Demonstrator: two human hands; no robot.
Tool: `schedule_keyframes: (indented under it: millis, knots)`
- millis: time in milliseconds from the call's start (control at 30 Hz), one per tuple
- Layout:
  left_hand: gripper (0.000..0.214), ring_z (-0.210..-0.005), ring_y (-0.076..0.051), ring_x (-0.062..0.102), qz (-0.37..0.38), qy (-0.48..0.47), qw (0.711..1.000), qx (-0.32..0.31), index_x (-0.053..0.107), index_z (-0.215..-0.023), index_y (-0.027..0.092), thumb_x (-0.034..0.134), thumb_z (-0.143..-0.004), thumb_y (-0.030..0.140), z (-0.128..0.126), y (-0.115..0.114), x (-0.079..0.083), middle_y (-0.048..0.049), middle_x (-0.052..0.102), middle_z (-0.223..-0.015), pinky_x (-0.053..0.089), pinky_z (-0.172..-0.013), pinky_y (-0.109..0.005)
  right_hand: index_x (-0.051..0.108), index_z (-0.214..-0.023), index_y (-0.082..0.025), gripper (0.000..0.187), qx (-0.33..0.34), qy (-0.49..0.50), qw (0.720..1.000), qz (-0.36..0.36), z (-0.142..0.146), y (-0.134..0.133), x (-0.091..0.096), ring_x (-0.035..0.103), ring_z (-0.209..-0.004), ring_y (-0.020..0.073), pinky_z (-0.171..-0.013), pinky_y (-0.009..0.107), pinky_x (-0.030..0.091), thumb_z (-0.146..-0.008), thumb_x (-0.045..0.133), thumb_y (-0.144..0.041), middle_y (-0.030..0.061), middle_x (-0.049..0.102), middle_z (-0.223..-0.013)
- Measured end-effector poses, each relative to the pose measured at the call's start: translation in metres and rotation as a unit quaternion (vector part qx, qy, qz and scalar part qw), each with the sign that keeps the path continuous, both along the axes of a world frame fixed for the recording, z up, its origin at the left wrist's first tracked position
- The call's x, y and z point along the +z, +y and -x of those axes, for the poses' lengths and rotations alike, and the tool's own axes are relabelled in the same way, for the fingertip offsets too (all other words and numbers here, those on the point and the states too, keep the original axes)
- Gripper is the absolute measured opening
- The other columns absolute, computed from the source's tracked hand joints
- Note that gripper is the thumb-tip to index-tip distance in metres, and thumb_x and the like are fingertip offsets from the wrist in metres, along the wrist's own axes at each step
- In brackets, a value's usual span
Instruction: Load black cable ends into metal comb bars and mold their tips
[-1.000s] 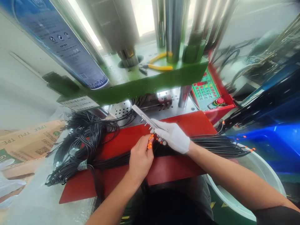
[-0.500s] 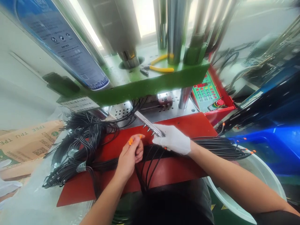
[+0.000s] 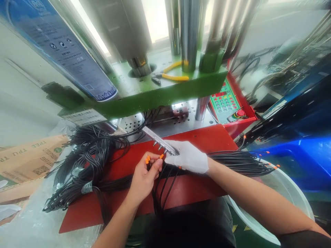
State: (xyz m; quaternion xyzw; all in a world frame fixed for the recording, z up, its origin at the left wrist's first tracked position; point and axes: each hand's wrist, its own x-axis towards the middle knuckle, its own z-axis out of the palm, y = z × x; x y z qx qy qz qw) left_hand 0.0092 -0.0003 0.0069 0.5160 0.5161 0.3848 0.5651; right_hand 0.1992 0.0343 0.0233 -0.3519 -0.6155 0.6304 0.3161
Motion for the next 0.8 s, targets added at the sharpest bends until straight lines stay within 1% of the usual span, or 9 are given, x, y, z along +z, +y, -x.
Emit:
schedule_keyframes:
  millis: [200, 267, 367, 467, 533, 600, 633, 700, 800]
  knots:
    - [0.018, -0.046, -0.006, 0.032, -0.011, 0.018, 1.0, 0.002, 0.051, -0.087, 0.019, 0.06, -0.087, 0.035, -0.001, 0.001, -0.002, 0.0056, 0.048, -0.062, 0.024, -0.043, -0.017, 0.053, -0.121, -0.018, 0.04, 0.011, -0.012, 1.0, 0.015, 0.0, 0.001, 0.003, 0.042, -0.05, 0.0067, -0.045, 0.018, 0.037, -0.082, 0.057, -0.024, -0.0042, 0.052, -0.072]
    - [0.016, -0.047, -0.007, 0.034, -0.025, 0.04, 0.999, 0.004, 0.051, -0.086, 0.02, 0.058, -0.088, 0.035, -0.002, 0.0, -0.001, 0.0058, 0.047, -0.061, 0.026, -0.044, -0.018, 0.053, -0.122, -0.018, 0.041, 0.004, -0.019, 1.0, -0.005, 0.001, 0.0, 0.003, 0.044, -0.054, 0.0078, -0.05, 0.019, 0.039, -0.082, 0.056, -0.022, -0.0039, 0.053, -0.073]
    - [0.014, -0.054, -0.01, 0.045, -0.078, 0.139, 0.987, 0.026, 0.053, -0.086, 0.02, 0.056, -0.088, 0.034, -0.005, -0.003, 0.0, 0.0041, 0.051, -0.063, 0.034, -0.052, -0.021, 0.055, -0.123, -0.02, 0.043, -0.031, -0.05, 0.995, -0.08, 0.003, -0.002, 0.0, 0.049, -0.068, 0.0112, -0.065, 0.023, 0.043, -0.08, 0.055, -0.017, -0.0028, 0.056, -0.077]
    - [0.013, -0.061, -0.014, 0.053, -0.127, 0.263, 0.955, 0.051, 0.055, -0.089, 0.021, 0.055, -0.089, 0.034, -0.009, -0.005, 0.001, 0.002, 0.058, -0.068, 0.037, -0.057, -0.023, 0.056, -0.119, -0.022, 0.041, -0.064, -0.097, 0.985, -0.131, 0.006, -0.003, -0.005, 0.052, -0.073, 0.0132, -0.07, 0.025, 0.043, -0.079, 0.054, -0.016, -0.0021, 0.058, -0.079]
    - [0.014, -0.055, -0.013, 0.052, -0.144, 0.307, 0.939, 0.052, 0.056, -0.091, 0.022, 0.054, -0.089, 0.035, -0.013, -0.007, 0.001, 0.0025, 0.06, -0.07, 0.035, -0.054, -0.023, 0.056, -0.115, -0.021, 0.036, -0.069, -0.115, 0.981, -0.141, 0.006, -0.003, -0.007, 0.052, -0.072, 0.0132, -0.069, 0.025, 0.043, -0.079, 0.054, -0.017, -0.0022, 0.058, -0.078]
    - [0.013, -0.046, -0.011, 0.045, -0.154, 0.323, 0.933, 0.047, 0.055, -0.091, 0.022, 0.053, -0.09, 0.035, -0.016, -0.008, 0.0, 0.0035, 0.061, -0.07, 0.034, -0.05, -0.023, 0.057, -0.115, -0.021, 0.035, -0.065, -0.12, 0.98, -0.144, 0.007, -0.003, -0.006, 0.053, -0.072, 0.0133, -0.069, 0.025, 0.044, -0.079, 0.054, -0.018, -0.002, 0.058, -0.078]
    - [0.013, -0.044, -0.01, 0.043, -0.157, 0.324, 0.932, 0.046, 0.055, -0.091, 0.022, 0.052, -0.09, 0.035, -0.017, -0.008, -0.001, 0.0037, 0.061, -0.07, 0.034, -0.049, -0.023, 0.057, -0.115, -0.021, 0.035, -0.061, -0.114, 0.981, -0.142, 0.007, -0.003, -0.006, 0.053, -0.072, 0.0133, -0.069, 0.025, 0.044, -0.08, 0.054, -0.018, -0.0018, 0.058, -0.078]
    - [0.014, -0.047, -0.01, 0.047, -0.162, 0.313, 0.935, 0.039, 0.055, -0.09, 0.022, 0.053, -0.09, 0.035, -0.015, -0.006, 0.001, 0.0028, 0.062, -0.072, 0.036, -0.05, -0.022, 0.057, -0.115, -0.02, 0.035, -0.048, -0.083, 0.988, -0.119, 0.007, -0.002, -0.005, 0.053, -0.07, 0.0123, -0.067, 0.024, 0.044, -0.08, 0.056, -0.019, -0.0017, 0.059, -0.079]
    - [0.021, -0.051, -0.011, 0.055, -0.136, 0.253, 0.958, 0.027, 0.056, -0.093, 0.02, 0.047, -0.092, 0.039, -0.003, 0.001, 0.008, 0.0011, 0.063, -0.07, 0.04, -0.051, -0.021, 0.057, -0.117, -0.021, 0.037, -0.019, -0.041, 0.999, -0.001, 0.005, 0.0, -0.007, 0.048, -0.054, 0.009, -0.048, 0.02, 0.041, -0.082, 0.059, -0.031, -0.0029, 0.057, -0.07]
